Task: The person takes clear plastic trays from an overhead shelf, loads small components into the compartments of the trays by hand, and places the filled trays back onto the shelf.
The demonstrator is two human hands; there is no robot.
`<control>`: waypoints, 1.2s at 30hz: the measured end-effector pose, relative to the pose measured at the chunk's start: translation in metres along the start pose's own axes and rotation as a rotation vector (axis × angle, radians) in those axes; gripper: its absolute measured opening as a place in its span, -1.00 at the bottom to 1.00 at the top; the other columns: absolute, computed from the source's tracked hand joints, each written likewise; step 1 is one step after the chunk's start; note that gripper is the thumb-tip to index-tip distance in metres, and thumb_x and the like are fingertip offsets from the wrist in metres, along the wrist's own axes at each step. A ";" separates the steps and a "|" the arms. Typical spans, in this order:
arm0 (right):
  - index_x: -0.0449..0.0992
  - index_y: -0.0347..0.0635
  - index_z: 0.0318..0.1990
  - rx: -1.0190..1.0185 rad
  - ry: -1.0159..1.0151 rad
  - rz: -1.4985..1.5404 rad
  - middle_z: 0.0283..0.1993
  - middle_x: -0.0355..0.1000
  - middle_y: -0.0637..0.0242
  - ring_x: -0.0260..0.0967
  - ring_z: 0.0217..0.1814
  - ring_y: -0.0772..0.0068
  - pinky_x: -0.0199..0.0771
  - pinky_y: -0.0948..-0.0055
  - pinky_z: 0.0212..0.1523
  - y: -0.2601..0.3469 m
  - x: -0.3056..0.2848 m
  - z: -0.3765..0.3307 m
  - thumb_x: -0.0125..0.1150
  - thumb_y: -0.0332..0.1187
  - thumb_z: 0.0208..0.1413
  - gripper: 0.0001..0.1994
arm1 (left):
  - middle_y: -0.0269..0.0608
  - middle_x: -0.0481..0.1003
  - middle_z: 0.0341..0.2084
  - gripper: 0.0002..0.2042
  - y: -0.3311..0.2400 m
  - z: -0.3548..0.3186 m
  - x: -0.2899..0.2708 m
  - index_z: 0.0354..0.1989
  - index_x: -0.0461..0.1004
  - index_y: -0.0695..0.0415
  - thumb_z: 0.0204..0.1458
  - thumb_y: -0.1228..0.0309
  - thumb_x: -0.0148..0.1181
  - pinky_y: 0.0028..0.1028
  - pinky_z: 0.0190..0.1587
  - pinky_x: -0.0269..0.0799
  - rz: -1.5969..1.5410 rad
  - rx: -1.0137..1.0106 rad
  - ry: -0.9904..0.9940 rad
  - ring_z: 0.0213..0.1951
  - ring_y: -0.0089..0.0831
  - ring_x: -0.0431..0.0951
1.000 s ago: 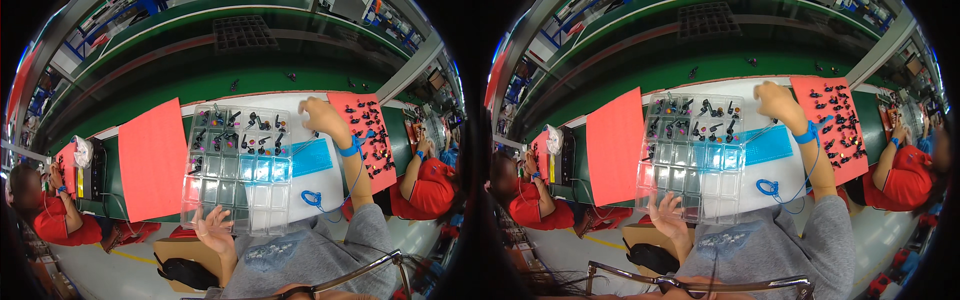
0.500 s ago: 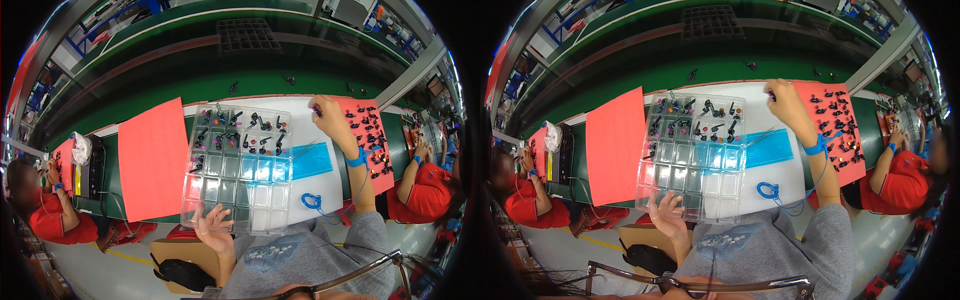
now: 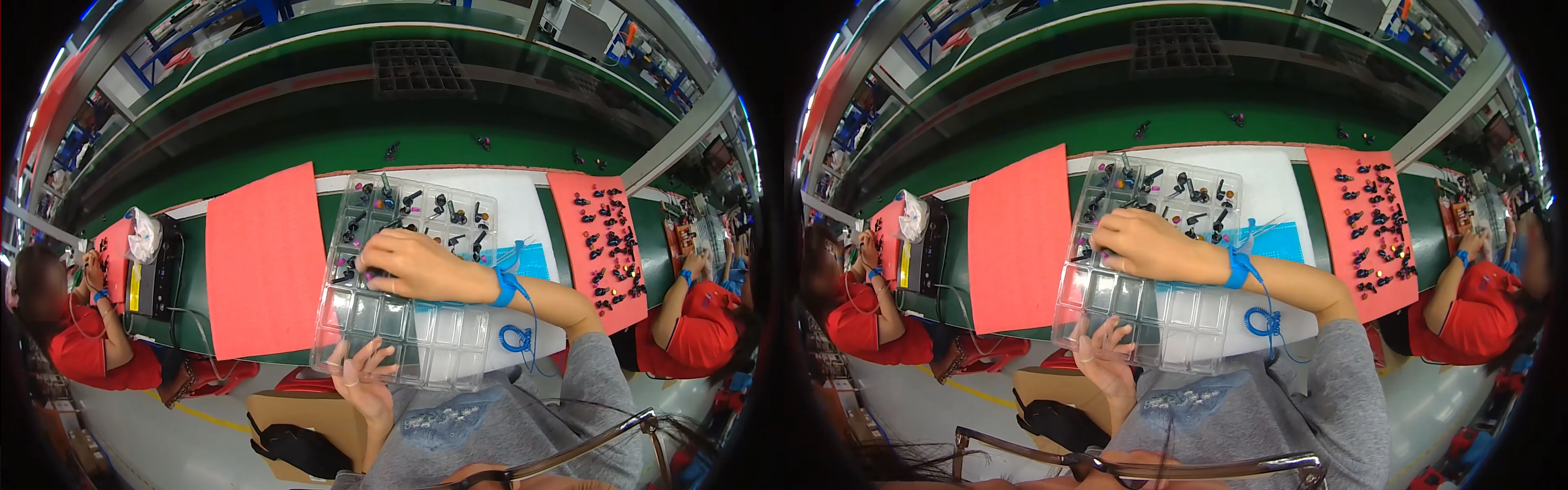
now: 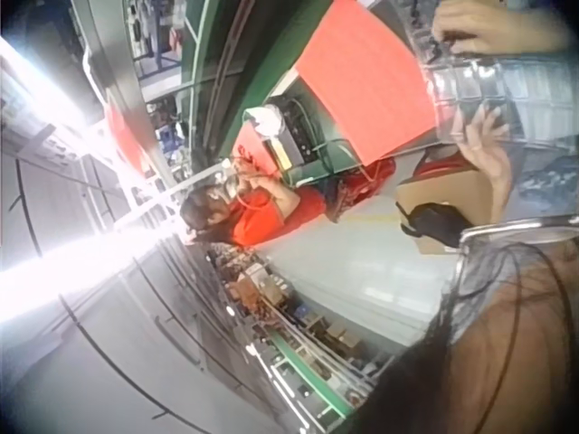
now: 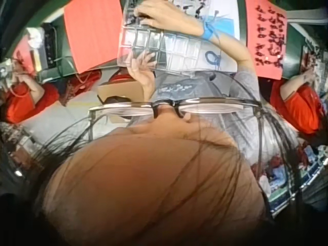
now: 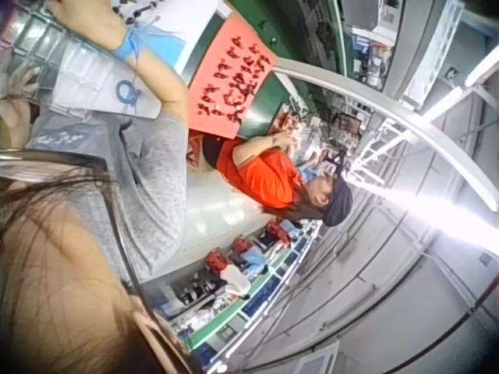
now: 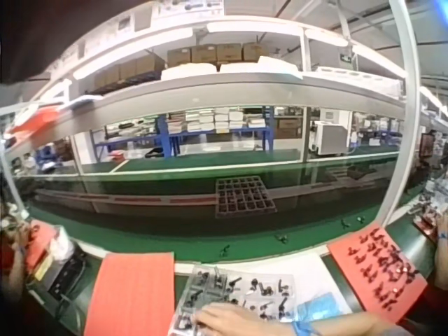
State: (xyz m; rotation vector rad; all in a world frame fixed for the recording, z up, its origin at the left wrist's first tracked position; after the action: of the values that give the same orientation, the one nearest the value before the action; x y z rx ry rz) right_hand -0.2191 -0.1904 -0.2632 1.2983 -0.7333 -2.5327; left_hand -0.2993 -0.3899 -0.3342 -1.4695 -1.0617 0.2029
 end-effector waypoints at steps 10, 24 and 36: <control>0.54 -0.10 -0.16 0.463 -0.164 -0.433 -0.21 0.45 0.16 0.43 -0.12 0.06 0.45 0.19 -0.13 -0.170 -0.042 0.049 0.15 -0.43 -0.07 -0.74 | 0.28 0.48 -0.26 -0.50 -0.014 0.005 -0.027 0.15 0.13 0.21 0.18 0.09 -0.12 -0.45 -0.55 0.52 0.017 0.097 -0.147 -0.37 -0.10 0.59; 0.49 -0.25 -0.25 0.169 0.023 0.263 -0.37 0.45 0.22 0.45 -0.37 0.37 0.47 0.45 -0.33 -0.041 -0.039 0.045 0.25 -0.46 -0.06 -0.81 | 0.19 0.48 -0.21 -0.39 -0.011 0.019 -0.024 0.21 0.16 0.21 0.11 0.01 -0.03 -0.46 -0.54 0.51 0.003 0.092 -0.177 -0.33 -0.20 0.59; 0.55 -0.15 -0.24 0.299 -0.044 -0.010 -0.31 0.52 0.24 0.50 -0.31 0.25 0.50 0.39 -0.30 -0.083 -0.078 0.009 0.31 -0.37 -0.16 -0.75 | 0.20 0.47 -0.20 -0.42 0.001 0.010 0.003 0.20 0.16 0.16 0.12 0.02 -0.02 -0.43 -0.50 0.53 0.039 0.064 -0.067 -0.31 -0.18 0.58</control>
State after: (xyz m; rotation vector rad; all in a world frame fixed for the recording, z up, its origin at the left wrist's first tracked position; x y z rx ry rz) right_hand -0.1759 -0.0860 -0.2467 1.3367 -1.1535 -2.5384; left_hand -0.3040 -0.3805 -0.3355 -1.4355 -1.0713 0.3132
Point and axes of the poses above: each hand's wrist, its own z-axis towards the middle knuckle, its own x-axis out of the palm, y = z × x, the point moved 2 cm from there along z, towards the middle knuckle
